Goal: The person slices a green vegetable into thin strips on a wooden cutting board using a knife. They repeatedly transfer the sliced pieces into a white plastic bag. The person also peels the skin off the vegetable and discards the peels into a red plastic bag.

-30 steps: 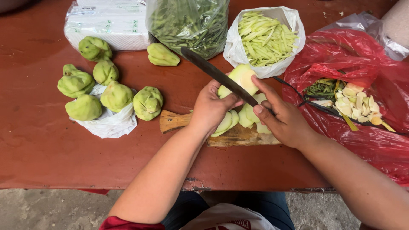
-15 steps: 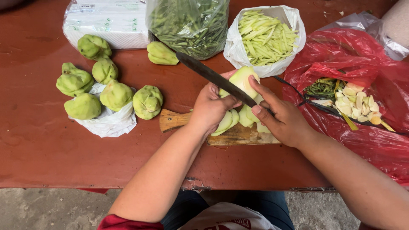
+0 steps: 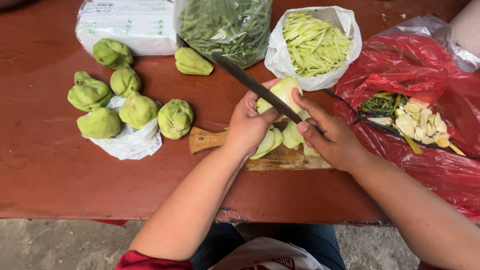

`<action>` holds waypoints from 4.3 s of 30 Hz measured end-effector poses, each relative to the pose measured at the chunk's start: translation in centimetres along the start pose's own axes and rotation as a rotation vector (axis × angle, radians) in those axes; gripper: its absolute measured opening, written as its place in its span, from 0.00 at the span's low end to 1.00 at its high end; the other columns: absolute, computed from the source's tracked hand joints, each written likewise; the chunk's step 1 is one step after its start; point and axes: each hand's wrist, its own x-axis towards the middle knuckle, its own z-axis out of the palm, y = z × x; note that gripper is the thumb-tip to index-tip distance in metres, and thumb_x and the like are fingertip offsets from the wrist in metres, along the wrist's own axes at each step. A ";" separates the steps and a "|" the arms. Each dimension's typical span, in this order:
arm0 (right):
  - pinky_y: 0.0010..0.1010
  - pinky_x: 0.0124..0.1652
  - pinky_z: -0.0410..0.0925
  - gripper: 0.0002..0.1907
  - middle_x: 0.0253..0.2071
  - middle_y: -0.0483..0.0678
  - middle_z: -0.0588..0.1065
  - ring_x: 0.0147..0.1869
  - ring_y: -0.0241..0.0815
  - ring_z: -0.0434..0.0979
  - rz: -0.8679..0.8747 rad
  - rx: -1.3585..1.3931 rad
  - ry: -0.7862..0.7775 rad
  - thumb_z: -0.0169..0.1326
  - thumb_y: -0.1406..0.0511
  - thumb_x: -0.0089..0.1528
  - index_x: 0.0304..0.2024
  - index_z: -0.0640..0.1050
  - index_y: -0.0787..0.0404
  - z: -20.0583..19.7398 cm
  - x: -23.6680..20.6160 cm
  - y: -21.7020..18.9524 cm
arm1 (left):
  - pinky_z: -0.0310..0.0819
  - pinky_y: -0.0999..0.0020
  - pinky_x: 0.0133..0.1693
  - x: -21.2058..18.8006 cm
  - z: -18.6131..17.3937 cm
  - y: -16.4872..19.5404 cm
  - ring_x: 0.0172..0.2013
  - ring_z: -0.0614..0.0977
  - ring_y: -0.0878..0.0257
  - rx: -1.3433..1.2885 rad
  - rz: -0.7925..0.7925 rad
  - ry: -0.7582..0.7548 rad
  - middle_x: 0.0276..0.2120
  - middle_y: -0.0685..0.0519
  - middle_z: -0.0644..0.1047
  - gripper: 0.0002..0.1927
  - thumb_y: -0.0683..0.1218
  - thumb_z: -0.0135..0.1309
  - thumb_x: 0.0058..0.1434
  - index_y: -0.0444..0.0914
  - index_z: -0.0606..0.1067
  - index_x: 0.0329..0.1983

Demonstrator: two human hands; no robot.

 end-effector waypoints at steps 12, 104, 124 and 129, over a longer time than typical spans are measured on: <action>0.22 0.33 0.66 0.33 0.31 0.41 0.67 0.31 0.30 0.65 -0.077 0.078 0.005 0.46 0.56 0.70 0.77 0.57 0.46 0.4 -0.1 1.6 | 0.77 0.72 0.44 0.1 -0.2 -0.2 0.47 0.80 0.67 0.013 -0.011 -0.043 0.50 0.54 0.77 0.30 0.28 0.49 0.61 0.36 0.68 0.67; 0.23 0.28 0.66 0.36 0.28 0.41 0.67 0.28 0.30 0.66 0.112 0.199 0.047 0.44 0.50 0.67 0.77 0.55 0.39 1.4 -1.7 2.4 | 0.79 0.67 0.49 0.7 -0.3 -3.8 0.45 0.81 0.64 -0.136 -0.099 -0.004 0.43 0.51 0.78 0.13 0.31 0.47 0.66 0.37 0.66 0.51; 0.23 0.26 0.65 0.31 0.25 0.44 0.68 0.25 0.30 0.66 0.050 0.353 0.111 0.42 0.55 0.70 0.74 0.59 0.55 1.5 -0.6 4.7 | 0.79 0.70 0.47 0.4 0.1 -3.5 0.42 0.80 0.66 -0.038 -0.064 -0.043 0.41 0.51 0.77 0.11 0.34 0.51 0.68 0.36 0.66 0.51; 0.23 0.26 0.64 0.30 0.25 0.44 0.69 0.25 0.31 0.66 0.037 0.565 0.132 0.42 0.53 0.71 0.72 0.64 0.60 0.7 -0.6 4.7 | 0.80 0.68 0.49 0.6 0.2 -3.1 0.44 0.80 0.65 -0.093 -0.141 -0.026 0.44 0.52 0.76 0.12 0.34 0.49 0.68 0.37 0.65 0.53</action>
